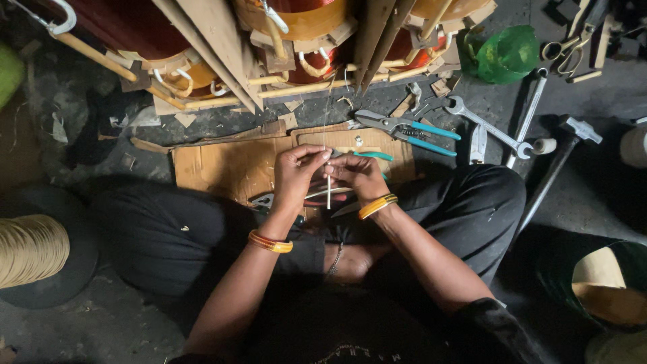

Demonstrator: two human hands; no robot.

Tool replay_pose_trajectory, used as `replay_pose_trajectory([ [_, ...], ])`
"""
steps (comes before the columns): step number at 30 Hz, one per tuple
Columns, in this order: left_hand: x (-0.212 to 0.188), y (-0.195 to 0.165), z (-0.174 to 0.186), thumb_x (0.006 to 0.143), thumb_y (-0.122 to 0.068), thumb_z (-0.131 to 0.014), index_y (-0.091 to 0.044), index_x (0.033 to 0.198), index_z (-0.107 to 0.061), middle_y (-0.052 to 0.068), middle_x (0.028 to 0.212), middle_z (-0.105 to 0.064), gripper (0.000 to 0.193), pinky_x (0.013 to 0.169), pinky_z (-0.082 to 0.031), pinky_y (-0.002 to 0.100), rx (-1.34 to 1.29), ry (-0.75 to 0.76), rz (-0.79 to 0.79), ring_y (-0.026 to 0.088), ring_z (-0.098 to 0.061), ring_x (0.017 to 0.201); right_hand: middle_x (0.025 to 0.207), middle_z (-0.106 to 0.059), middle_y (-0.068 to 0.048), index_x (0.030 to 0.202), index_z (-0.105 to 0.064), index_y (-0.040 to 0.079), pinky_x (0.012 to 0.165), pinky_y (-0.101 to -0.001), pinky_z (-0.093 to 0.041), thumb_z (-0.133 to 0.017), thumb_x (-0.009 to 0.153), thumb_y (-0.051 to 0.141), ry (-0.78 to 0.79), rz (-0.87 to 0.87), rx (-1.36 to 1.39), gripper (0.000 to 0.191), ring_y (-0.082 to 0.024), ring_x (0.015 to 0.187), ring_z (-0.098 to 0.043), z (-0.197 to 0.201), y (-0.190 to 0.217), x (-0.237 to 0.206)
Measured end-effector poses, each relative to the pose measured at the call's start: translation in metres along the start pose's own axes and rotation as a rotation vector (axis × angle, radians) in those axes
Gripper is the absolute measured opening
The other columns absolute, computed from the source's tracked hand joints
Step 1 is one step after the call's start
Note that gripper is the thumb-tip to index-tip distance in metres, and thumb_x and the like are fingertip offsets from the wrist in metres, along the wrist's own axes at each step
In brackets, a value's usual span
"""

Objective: The person sits on the floor assembling wound copper coil components, threading a wire lead through holes in the wooden coil frames and twisting the wire ends by hand and with pliers. They work on successive coil bobbins mounted in the wooden fixture, securing each lead in turn.

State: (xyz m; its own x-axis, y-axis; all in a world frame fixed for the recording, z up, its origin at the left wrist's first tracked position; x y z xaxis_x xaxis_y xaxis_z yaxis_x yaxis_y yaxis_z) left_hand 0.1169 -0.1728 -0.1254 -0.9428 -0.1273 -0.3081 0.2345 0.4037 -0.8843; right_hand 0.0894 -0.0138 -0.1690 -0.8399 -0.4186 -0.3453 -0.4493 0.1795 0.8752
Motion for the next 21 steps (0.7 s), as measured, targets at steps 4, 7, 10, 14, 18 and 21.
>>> replay_pose_trajectory([
  [4,0.001,0.007,0.000,0.092,-0.005,-0.073,0.004,0.104,-0.074,0.008,0.086,-0.075,0.015,0.058,-0.061,0.028,0.005,0.009,-0.010,0.012,-0.069,0.064,0.089,-0.077,-0.011,0.100,-0.076,-0.003,0.073,-0.0305,-0.060,-0.076,0.088,0.000,0.007,-0.015,0.020,0.012,-0.016,0.078,-0.073,0.003,-0.004,0.002],
  [7,0.004,0.010,0.001,0.092,-0.005,-0.073,0.004,0.104,-0.074,0.008,0.085,-0.074,0.015,0.059,-0.061,0.029,0.020,0.008,-0.022,0.012,-0.068,0.063,0.088,-0.077,-0.012,0.100,-0.076,-0.004,0.072,-0.0316,-0.061,-0.075,0.088,0.000,0.010,-0.029,0.044,0.013,-0.018,0.077,-0.074,0.003,-0.006,0.003],
  [10,0.005,0.002,-0.001,0.096,-0.004,-0.074,0.006,0.106,-0.075,0.009,0.093,-0.076,0.014,0.069,-0.060,0.029,0.123,0.039,-0.181,0.012,-0.070,0.076,0.089,-0.077,-0.013,0.102,-0.075,-0.004,0.072,-0.0322,-0.061,-0.075,0.090,0.002,0.005,-0.067,0.045,0.013,-0.019,0.077,-0.074,0.003,-0.006,0.005],
  [14,0.004,-0.005,-0.003,0.096,-0.009,-0.071,0.004,0.105,-0.075,0.008,0.085,-0.073,0.016,0.063,-0.059,0.029,0.082,0.071,-0.002,0.014,-0.067,0.068,0.090,-0.076,-0.014,0.096,-0.065,0.001,0.068,-0.0339,-0.063,-0.076,0.087,0.001,-0.015,-0.045,0.097,0.014,-0.020,0.080,-0.076,0.003,0.001,0.012],
  [18,0.008,-0.015,-0.002,0.096,-0.014,-0.064,0.000,0.106,-0.074,0.006,0.089,-0.073,0.020,0.067,-0.061,0.034,-0.020,0.084,0.105,0.015,-0.068,0.073,0.089,-0.075,-0.017,0.093,-0.057,0.005,0.063,-0.0327,-0.059,-0.074,0.088,-0.001,-0.021,-0.038,0.085,0.019,-0.021,0.077,-0.074,0.003,0.006,0.019],
  [21,0.019,-0.020,0.001,0.100,-0.011,-0.065,0.002,0.114,-0.076,0.006,0.100,-0.077,0.022,0.085,-0.055,0.023,0.234,0.190,-0.102,0.008,-0.066,0.090,0.092,-0.076,-0.015,0.095,-0.057,0.004,0.073,-0.0310,-0.062,-0.072,0.090,-0.002,-0.018,0.030,0.110,0.018,-0.020,0.085,-0.075,0.002,0.010,0.022],
])
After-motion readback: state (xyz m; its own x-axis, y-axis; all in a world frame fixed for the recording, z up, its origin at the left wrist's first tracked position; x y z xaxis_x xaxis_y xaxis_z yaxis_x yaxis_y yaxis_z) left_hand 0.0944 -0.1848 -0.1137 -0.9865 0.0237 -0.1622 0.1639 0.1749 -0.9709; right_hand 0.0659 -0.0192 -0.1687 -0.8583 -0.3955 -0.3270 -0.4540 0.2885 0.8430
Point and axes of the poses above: each hand's wrist, its own x-axis towards the middle knuckle, its own z-axis out of the back of the hand, y = z × x, the point moved 4 cm from there along x, towards the middle knuckle
